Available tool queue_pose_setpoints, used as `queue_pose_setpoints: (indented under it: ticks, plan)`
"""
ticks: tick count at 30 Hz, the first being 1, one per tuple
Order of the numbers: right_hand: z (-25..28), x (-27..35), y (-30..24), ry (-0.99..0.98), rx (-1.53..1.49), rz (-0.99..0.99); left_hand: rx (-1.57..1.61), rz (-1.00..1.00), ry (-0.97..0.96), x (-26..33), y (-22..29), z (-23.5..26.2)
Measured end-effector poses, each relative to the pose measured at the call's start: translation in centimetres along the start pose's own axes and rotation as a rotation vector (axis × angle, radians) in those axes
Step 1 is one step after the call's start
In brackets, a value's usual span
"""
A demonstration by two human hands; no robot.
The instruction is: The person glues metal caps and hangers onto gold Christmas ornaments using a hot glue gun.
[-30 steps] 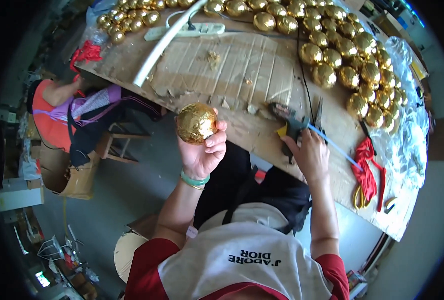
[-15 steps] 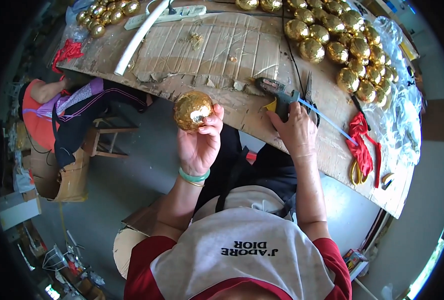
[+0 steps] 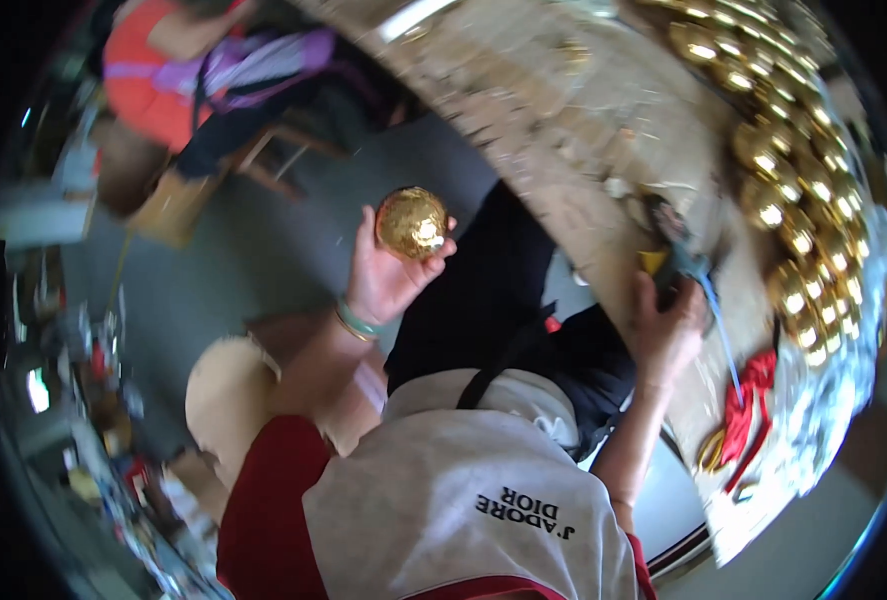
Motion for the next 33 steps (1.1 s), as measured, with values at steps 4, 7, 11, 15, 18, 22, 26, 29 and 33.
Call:
queue_pose_setpoints:
  ticks: [4,7,11,15,18,22,26,29,33]
  plan:
    - [-0.1,0.6,0.8,0.065,0.017,0.044,-0.512,-0.404,0.728,11.9,8.8,9.4]
    - [-0.6,0.7,1.3,0.059,-0.012,0.123,-0.557,-0.764,0.871,27.1,14.1,15.3]
    - [-0.8,0.9,2.9,0.058,-0.007,0.117,-0.416,-1.138,1.556,39.1,13.5,18.4]
    - [-1.3,1.2,1.5,-0.101,0.016,0.049,-0.626,-0.589,1.795,45.5,10.4,23.8]
    - [0.8,0.6,0.2,-0.077,-0.098,0.05,-0.672,-0.928,1.56,36.4,11.2,21.3]
    - [0.5,0.2,0.6,-0.08,-0.106,0.016,-1.499,-0.745,1.049,16.6,12.0,12.6]
    - [1.1,0.2,1.4,-0.111,-0.118,0.022,-1.661,-0.73,0.35,-1.7,12.8,0.6]
    - [1.0,0.6,1.6,-0.171,-0.152,0.022,-1.857,-0.887,0.042,-13.5,14.7,-7.9]
    - [0.5,0.7,1.7,-0.182,-0.174,0.052,-2.032,-0.928,-0.02,-29.6,19.9,-13.5]
Point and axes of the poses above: each hand's wrist, its own x-axis away from the middle knuckle, its own z-axis out of the back of the hand, y = z × x, the point moved 2 cm from there along -x, towards the middle knuckle, and after that the axes turned 1 degree about -z, right-handed, at the moved point
